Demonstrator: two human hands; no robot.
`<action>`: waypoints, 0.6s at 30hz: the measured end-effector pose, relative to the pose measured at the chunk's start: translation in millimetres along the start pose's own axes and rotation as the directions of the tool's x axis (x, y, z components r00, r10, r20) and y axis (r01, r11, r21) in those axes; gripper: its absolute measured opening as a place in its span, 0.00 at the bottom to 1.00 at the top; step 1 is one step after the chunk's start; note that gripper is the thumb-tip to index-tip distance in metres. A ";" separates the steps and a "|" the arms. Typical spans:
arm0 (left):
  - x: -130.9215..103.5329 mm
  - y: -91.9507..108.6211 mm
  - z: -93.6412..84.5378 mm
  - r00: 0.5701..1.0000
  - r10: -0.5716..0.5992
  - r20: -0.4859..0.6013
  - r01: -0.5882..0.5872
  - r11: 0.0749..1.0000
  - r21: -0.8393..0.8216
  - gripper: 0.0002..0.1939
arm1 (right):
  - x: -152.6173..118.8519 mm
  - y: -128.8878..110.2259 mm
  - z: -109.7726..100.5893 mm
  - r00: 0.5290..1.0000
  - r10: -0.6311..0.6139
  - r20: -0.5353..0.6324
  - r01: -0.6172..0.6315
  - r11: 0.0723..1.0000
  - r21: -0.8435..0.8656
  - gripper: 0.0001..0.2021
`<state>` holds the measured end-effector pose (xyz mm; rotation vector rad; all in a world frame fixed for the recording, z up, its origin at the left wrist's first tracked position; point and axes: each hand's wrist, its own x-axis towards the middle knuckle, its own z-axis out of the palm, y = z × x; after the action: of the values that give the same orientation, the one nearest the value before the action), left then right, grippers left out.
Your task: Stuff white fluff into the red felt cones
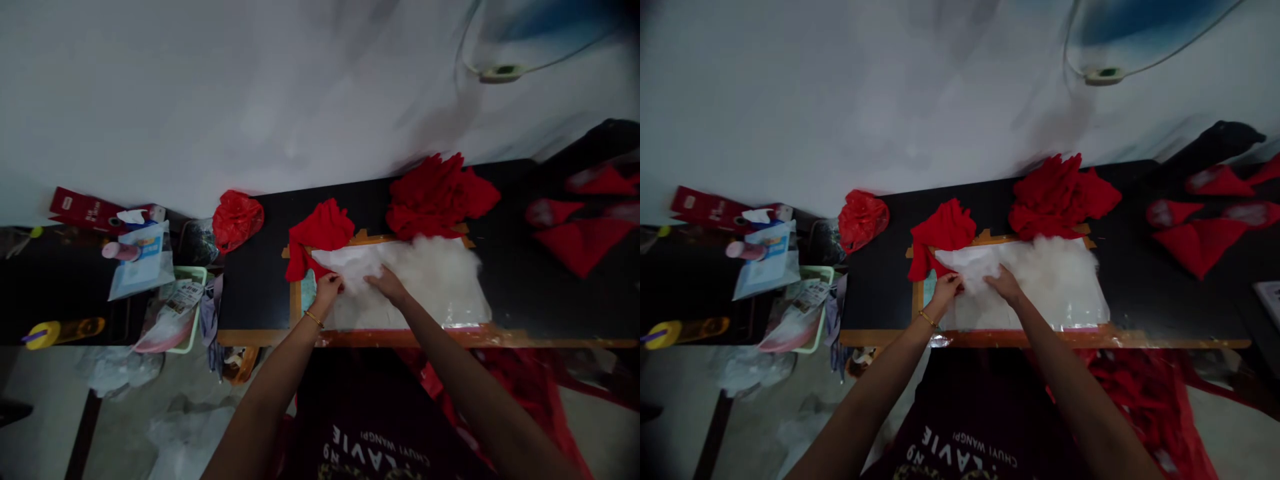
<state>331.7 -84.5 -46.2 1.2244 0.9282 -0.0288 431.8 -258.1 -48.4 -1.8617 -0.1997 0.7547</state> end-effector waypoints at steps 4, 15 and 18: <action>-5.8 -1.6 12.5 1.000 0.016 -0.006 -0.016 1.000 -0.020 0.08 | -3.2 -11.6 9.2 0.980 -0.008 0.200 -0.018 0.991 0.131 0.22; -8.6 6.4 3.7 0.998 -0.021 0.066 0.019 0.999 0.030 0.11 | -3.4 -7.2 5.2 0.981 0.110 0.159 -0.145 0.963 0.225 0.24; -15.4 4.3 4.0 0.986 -0.041 0.161 0.028 0.996 0.084 0.12 | -3.8 -10.1 7.3 0.983 0.106 0.149 -0.141 0.959 0.245 0.24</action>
<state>326.2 -92.9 -33.1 1.2612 0.8121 -0.1931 426.6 -250.0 -39.6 -1.5910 -0.0671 0.9480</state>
